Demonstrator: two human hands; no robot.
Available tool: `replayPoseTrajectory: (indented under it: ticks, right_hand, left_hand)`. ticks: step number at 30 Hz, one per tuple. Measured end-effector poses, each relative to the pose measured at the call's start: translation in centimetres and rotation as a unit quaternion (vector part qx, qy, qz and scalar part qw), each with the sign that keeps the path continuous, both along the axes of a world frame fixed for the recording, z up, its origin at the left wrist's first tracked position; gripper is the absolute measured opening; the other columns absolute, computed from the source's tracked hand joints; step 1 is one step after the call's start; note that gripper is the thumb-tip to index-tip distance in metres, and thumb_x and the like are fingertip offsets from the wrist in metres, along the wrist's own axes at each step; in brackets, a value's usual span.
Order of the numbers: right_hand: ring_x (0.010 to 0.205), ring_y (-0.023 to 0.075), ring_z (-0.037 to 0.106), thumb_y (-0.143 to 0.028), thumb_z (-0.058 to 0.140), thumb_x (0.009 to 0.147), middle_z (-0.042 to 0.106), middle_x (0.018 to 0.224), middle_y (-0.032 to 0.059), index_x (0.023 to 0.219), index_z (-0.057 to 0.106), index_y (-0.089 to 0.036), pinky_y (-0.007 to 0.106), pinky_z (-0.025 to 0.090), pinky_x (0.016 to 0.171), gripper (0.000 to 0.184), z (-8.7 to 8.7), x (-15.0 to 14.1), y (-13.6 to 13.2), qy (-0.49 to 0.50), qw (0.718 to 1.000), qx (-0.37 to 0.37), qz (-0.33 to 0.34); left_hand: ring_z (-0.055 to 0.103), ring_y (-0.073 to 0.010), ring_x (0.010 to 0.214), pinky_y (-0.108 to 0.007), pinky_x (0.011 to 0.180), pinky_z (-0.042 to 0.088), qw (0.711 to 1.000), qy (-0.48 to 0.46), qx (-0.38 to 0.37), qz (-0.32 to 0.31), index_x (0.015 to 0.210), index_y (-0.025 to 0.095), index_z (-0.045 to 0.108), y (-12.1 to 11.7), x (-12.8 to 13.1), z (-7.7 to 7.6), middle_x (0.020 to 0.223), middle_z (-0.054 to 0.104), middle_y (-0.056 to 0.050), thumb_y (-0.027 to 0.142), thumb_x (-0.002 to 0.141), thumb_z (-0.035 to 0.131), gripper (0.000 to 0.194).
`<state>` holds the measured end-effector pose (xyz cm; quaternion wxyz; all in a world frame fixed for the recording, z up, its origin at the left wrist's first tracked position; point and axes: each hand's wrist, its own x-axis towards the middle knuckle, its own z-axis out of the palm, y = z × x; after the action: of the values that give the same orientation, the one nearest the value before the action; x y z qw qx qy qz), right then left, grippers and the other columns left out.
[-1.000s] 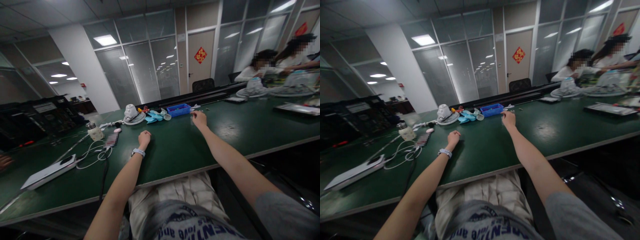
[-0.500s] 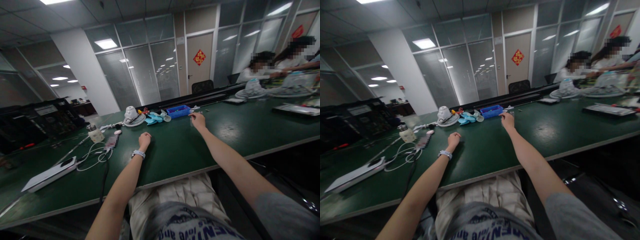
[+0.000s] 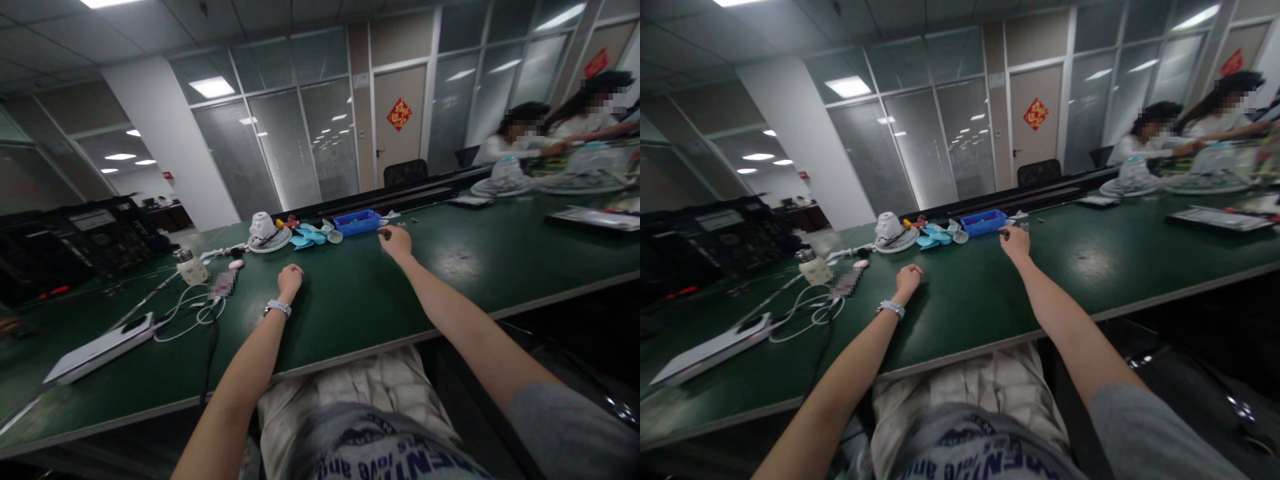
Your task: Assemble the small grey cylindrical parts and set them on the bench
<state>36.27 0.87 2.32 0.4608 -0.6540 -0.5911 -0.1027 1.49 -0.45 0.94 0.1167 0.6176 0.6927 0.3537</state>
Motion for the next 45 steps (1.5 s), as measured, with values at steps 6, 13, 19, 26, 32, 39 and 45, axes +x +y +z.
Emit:
replayPoseTrajectory:
  ticks: [6, 13, 19, 26, 32, 39, 45]
  right_hand:
    - [0.095, 0.0233, 0.063, -0.031, 0.072, 0.072, 0.067, 0.107, 0.0096, 0.12, 0.059, -0.02, 0.036, 0.049, 0.086, 0.051, -0.9, -0.1, 0.6, 0.049, 0.998, -0.033, -0.038]
    - [0.094, 0.0262, 0.066, -0.03, 0.074, 0.072, 0.07, 0.101, 0.0115, 0.122, 0.056, -0.019, 0.039, 0.049, 0.086, 0.054, -0.8, -0.3, 0.0, 0.091, 0.986, -0.117, -0.074]
    - [0.088, 0.0234, 0.068, -0.033, 0.074, 0.073, 0.071, 0.095, 0.0058, 0.126, 0.053, -0.022, 0.038, 0.05, 0.084, 0.058, -0.3, -6.5, -1.2, 0.053, 0.994, -0.052, 0.083]
    - [0.083, 0.0195, 0.068, -0.032, 0.076, 0.072, 0.071, 0.093, 0.0015, 0.128, 0.05, -0.026, 0.031, 0.052, 0.077, 0.062, -1.1, -15.8, -3.1, 0.042, 0.954, -0.073, 0.288]
    - [0.086, 0.021, 0.068, -0.031, 0.072, 0.076, 0.071, 0.102, 0.0046, 0.127, 0.05, -0.025, 0.032, 0.052, 0.076, 0.056, -1.2, -16.4, -4.1, 0.027, 0.95, -0.108, 0.291]
    - [0.09, 0.0213, 0.068, -0.032, 0.07, 0.078, 0.069, 0.107, 0.0049, 0.13, 0.047, -0.026, 0.032, 0.051, 0.077, 0.057, -1.5, -16.2, -4.3, -0.004, 0.951, -0.116, 0.286]
    - [0.088, 0.0206, 0.068, -0.031, 0.069, 0.08, 0.069, 0.106, 0.0042, 0.13, 0.046, -0.026, 0.031, 0.051, 0.076, 0.056, -1.5, -16.2, -4.3, -0.029, 0.953, -0.109, 0.28]
  left_hand:
    - [0.065, -0.0208, 0.081, -0.027, 0.069, 0.044, 1.0, 0.007, -0.003, -0.004, 0.072, 0.025, 0.068, -0.3, 0.1, 0.2, 0.081, 0.072, -0.004, 0.013, 0.074, 0.045, 0.026]
    - [0.065, -0.0202, 0.08, -0.027, 0.071, 0.045, 1.0, -0.004, 0.005, -0.01, 0.072, 0.025, 0.069, -0.4, 0.1, 0.1, 0.08, 0.071, -0.004, 0.014, 0.074, 0.045, 0.027]
    - [0.064, -0.0194, 0.078, -0.026, 0.069, 0.044, 0.999, -0.019, 0.012, -0.031, 0.073, 0.023, 0.069, -0.5, 0.3, 0.2, 0.077, 0.071, -0.003, 0.014, 0.073, 0.046, 0.025]
    - [0.063, -0.0176, 0.089, -0.026, 0.08, 0.044, 0.988, -0.053, 0.103, -0.098, 0.1, 0.021, 0.07, -1.7, 1.7, 1.2, 0.091, 0.072, -0.003, 0.03, 0.087, 0.048, 0.027]
    - [0.057, -0.0177, 0.107, -0.03, 0.1, 0.033, 0.967, 0.022, 0.182, -0.175, 0.099, 0.023, 0.073, -2.4, 3.2, 1.3, 0.106, 0.072, -0.003, 0.039, 0.087, 0.057, 0.025]
    - [0.057, -0.0193, 0.11, -0.034, 0.101, 0.032, 0.977, 0.034, 0.153, -0.144, 0.098, 0.025, 0.074, -2.5, 3.5, 1.7, 0.106, 0.072, -0.003, 0.041, 0.086, 0.058, 0.026]
    - [0.056, -0.0219, 0.111, -0.034, 0.099, 0.036, 0.985, -0.007, 0.127, -0.117, 0.096, 0.024, 0.076, -2.4, 4.1, 2.0, 0.106, 0.072, -0.004, 0.041, 0.082, 0.064, 0.025]
